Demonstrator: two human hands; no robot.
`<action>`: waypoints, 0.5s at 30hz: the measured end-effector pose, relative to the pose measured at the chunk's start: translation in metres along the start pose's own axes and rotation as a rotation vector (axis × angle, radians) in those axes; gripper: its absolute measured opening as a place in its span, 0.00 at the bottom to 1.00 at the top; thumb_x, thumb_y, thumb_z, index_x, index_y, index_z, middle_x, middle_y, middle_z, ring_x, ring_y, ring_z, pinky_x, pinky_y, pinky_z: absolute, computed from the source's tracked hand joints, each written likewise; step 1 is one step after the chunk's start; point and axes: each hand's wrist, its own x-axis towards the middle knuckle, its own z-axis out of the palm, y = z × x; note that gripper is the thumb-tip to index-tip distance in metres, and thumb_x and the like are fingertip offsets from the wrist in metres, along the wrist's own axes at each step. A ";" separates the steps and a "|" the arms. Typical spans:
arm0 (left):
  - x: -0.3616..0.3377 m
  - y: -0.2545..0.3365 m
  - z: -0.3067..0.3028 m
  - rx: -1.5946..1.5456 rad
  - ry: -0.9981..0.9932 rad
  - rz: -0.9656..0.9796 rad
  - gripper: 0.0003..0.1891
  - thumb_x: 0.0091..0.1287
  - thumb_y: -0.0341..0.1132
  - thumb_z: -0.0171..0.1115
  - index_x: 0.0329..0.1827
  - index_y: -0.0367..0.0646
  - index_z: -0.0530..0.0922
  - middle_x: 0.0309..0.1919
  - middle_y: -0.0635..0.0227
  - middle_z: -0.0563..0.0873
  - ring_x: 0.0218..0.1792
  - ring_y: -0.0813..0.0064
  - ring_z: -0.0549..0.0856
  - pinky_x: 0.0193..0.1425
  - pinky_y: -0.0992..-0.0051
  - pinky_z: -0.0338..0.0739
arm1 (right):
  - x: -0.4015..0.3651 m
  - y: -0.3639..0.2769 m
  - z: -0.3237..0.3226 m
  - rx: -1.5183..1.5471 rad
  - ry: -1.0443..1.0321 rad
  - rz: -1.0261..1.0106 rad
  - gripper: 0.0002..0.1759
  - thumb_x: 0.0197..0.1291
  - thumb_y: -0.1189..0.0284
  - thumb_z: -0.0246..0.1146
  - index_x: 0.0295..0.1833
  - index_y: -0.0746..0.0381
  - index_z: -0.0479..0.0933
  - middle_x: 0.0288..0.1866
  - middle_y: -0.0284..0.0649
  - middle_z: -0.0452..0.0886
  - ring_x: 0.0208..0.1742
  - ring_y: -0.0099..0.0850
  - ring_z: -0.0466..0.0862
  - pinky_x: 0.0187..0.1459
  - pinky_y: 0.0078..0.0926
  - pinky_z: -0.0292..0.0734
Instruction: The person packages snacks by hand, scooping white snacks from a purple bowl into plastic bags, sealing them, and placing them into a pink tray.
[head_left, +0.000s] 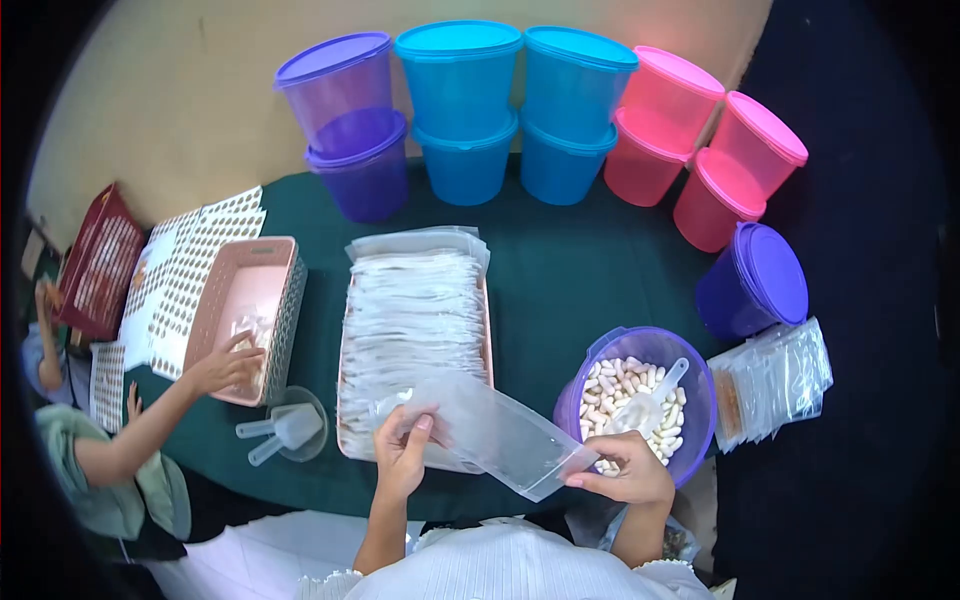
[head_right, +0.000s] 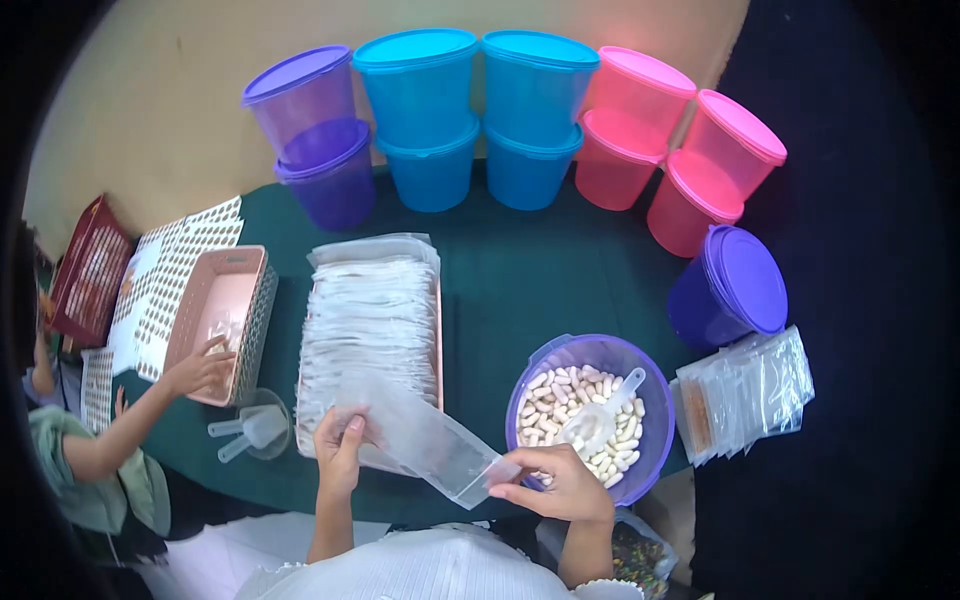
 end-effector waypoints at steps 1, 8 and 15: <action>-0.005 -0.003 0.005 -0.036 0.031 0.032 0.09 0.63 0.29 0.52 0.42 0.32 0.74 0.26 0.61 0.81 0.24 0.75 0.80 0.30 0.78 0.75 | -0.002 -0.003 -0.003 -0.019 0.007 0.004 0.05 0.47 0.80 0.63 0.32 0.68 0.78 0.27 0.39 0.80 0.29 0.26 0.79 0.32 0.19 0.72; -0.059 -0.003 0.078 -0.089 0.316 0.103 0.11 0.60 0.27 0.55 0.44 0.33 0.72 0.35 0.68 0.79 0.36 0.82 0.77 0.40 0.83 0.71 | -0.039 -0.006 -0.063 -0.232 -0.035 -0.121 0.06 0.44 0.82 0.61 0.32 0.69 0.78 0.27 0.42 0.78 0.28 0.31 0.78 0.29 0.22 0.70; -0.091 -0.023 0.144 0.354 0.592 0.282 0.19 0.52 0.25 0.61 0.48 0.36 0.69 0.42 0.61 0.74 0.43 0.71 0.75 0.47 0.74 0.70 | -0.071 0.020 -0.097 -0.084 0.003 -0.283 0.05 0.39 0.82 0.64 0.27 0.71 0.78 0.19 0.43 0.76 0.19 0.26 0.76 0.22 0.18 0.66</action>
